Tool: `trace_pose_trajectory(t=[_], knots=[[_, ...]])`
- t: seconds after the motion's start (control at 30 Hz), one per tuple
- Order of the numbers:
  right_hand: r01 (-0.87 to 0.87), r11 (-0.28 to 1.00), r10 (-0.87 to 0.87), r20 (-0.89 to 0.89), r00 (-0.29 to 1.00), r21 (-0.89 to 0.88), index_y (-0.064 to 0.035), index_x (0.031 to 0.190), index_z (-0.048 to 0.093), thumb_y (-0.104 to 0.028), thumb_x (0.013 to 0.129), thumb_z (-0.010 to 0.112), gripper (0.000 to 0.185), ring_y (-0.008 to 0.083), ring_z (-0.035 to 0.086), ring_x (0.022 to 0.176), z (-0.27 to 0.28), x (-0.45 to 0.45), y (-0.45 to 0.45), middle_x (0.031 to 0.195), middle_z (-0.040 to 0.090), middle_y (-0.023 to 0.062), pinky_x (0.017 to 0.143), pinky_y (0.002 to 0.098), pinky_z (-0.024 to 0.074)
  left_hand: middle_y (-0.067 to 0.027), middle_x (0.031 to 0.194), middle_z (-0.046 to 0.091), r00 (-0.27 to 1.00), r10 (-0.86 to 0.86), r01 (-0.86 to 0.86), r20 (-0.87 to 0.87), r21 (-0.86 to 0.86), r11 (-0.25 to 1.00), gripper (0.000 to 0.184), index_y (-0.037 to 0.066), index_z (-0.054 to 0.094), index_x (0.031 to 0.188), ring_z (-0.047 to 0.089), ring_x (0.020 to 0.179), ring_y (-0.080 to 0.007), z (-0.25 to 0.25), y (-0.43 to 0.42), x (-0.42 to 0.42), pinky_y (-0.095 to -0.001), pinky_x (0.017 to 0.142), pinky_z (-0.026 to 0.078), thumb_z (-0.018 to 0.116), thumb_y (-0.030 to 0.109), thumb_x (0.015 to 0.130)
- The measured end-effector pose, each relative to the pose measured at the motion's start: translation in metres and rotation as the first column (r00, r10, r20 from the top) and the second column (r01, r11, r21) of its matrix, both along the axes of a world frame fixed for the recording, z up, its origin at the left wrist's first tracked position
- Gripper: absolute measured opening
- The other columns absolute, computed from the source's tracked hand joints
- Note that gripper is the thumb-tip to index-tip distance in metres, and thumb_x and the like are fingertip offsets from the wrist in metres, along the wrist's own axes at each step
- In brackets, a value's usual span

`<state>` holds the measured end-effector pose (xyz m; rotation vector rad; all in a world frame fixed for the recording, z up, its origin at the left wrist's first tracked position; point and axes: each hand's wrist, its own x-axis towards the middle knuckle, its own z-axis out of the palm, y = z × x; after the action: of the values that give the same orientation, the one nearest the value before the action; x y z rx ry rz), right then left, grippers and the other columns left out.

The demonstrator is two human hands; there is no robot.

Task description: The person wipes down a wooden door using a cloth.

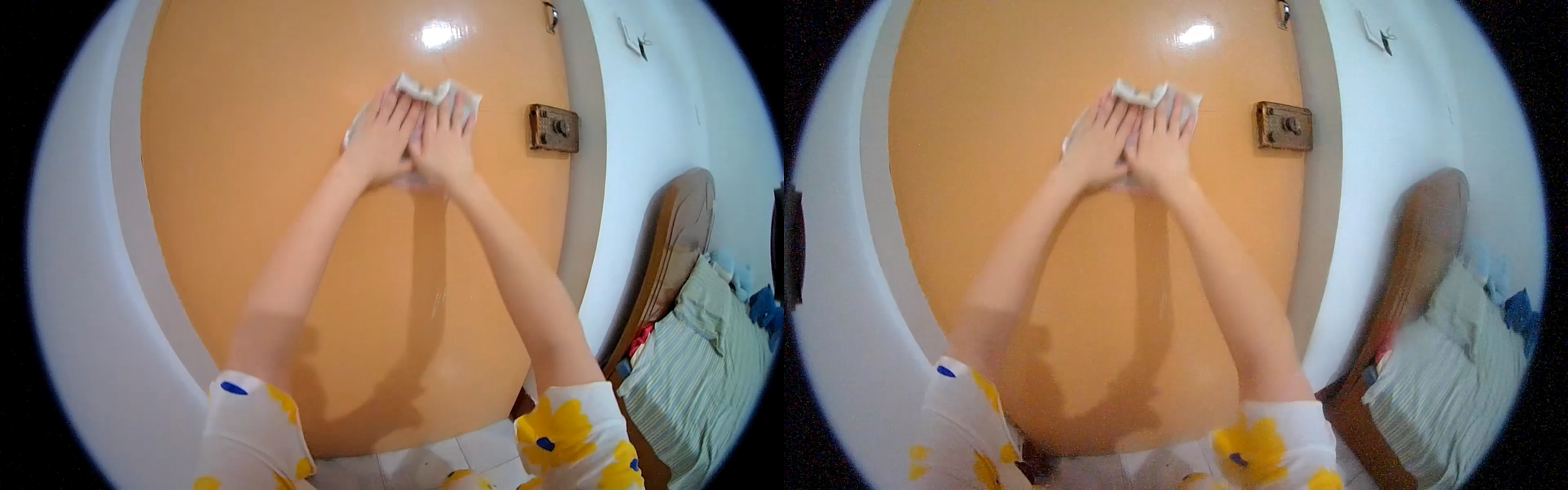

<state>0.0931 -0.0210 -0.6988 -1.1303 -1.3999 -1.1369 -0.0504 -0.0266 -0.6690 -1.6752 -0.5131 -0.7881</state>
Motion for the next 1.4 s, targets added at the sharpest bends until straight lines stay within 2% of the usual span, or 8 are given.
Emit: trace_pose_trajectory(t=[0.17,0.4,0.5,0.57,0.97,1.13,1.27,1.4], knots=[[0.016,0.997,-0.011,-0.063,0.998,0.072,-0.0007,0.137,0.033,-0.036,0.088,0.036,0.06,0.0443,0.011,0.136,0.093,0.023,0.01,0.147,0.02,0.0222,0.106,0.0625,0.0102,-0.0178,0.145,0.028,0.984,-0.083,0.071,0.159,0.083,0.994,0.071,0.002,0.03,0.14,0.017,0.137,-0.0365,0.076,0.022,0.029,-0.0489,0.112,0.01,0.049,0.036,0.081],[-0.057,0.968,0.06,-0.006,0.998,0.245,0.0019,0.134,0.035,-0.035,0.087,0.037,0.06,0.0438,0.013,0.136,0.063,0.029,0.025,0.145,0.023,0.024,0.106,0.0604,0.0118,-0.0185,0.141,0.032,0.962,-0.131,0.088,0.239,0.182,0.979,0.059,0.003,0.035,0.136,0.023,0.134,-0.037,0.039,0.035,0.037,-0.053,0.109,0.015,0.045,0.027,0.084],[-0.08,0.964,0.073,0.039,0.997,0.252,0.0037,0.133,0.036,-0.034,0.087,0.039,0.059,0.0437,0.013,0.136,0.024,0.031,0.024,0.145,0.024,0.0251,0.107,0.0599,0.0115,-0.0171,0.145,0.029,0.96,-0.003,-0.01,0.279,0.049,0.999,0.063,0.003,0.032,0.139,0.016,0.137,-0.0359,-0.002,0.016,0.039,-0.0501,0.112,0.009,0.044,0.032,0.085],[-0.069,0.974,0.058,0.06,0.997,0.214,0.0044,0.132,0.036,-0.034,0.087,0.039,0.059,0.0434,0.013,0.136,-0.02,0.03,0.017,0.144,0.025,0.0258,0.107,0.0597,0.0103,-0.019,0.142,0.032,0.949,-0.107,0.098,0.295,0.047,0.994,0.06,0.001,0.036,0.136,0.019,0.136,-0.0381,-0.043,0.017,0.041,-0.0518,0.111,0.01,0.044,0.031,0.085],[0.009,0.906,0.004,0.029,1.0,-0.424,0.0087,0.138,0.023,-0.033,0.084,0.038,0.069,0.0515,0.002,0.135,-0.335,0.047,-0.029,0.144,0.013,0.0338,0.107,0.0608,0.0029,-0.0167,0.144,0.031,0.994,-0.035,0.079,0.105,-0.444,0.893,0.072,0.009,0.036,0.138,0.016,0.138,-0.0375,-0.353,0.009,0.053,-0.0504,0.112,0.007,0.058,0.036,0.076],[-0.12,0.902,0.077,-0.119,0.99,-0.415,0.0083,0.136,0.026,-0.029,0.082,0.049,0.069,0.0521,0.003,0.134,-0.326,0.033,-0.041,0.142,0.016,0.034,0.106,0.0633,0.0057,-0.0132,0.145,0.031,0.998,-0.048,0.022,-0.041,-0.487,0.873,0.071,0.014,0.039,0.137,0.015,0.14,-0.0299,-0.323,-0.005,0.038,-0.0502,0.111,0.013,0.059,0.04,0.074],[-0.152,0.938,0.141,-0.058,0.988,-0.312,0.0082,0.135,0.027,-0.031,0.082,0.05,0.07,0.0525,0.002,0.134,-0.24,0.046,-0.031,0.142,0.014,0.0353,0.107,0.0622,0.0061,-0.0133,0.142,0.035,0.96,-0.277,0.235,-0.039,-0.423,0.875,0.074,0.01,0.04,0.135,0.022,0.136,-0.0341,-0.232,0.025,0.024,-0.0498,0.108,0.023,0.063,0.038,0.071],[-0.096,0.993,0.088,-0.094,0.992,-0.075,0.0042,0.136,0.029,-0.034,0.083,0.05,0.068,0.0529,0.003,0.134,-0.117,0.055,-0.01,0.143,0.011,0.0366,0.108,0.0604,0.0064,-0.0133,0.141,0.037,0.979,-0.201,0.197,-0.019,-0.132,0.971,0.069,0.01,0.041,0.135,0.023,0.136,-0.032,-0.104,0.012,0.033,-0.0482,0.107,0.024,0.058,0.04,0.075]])
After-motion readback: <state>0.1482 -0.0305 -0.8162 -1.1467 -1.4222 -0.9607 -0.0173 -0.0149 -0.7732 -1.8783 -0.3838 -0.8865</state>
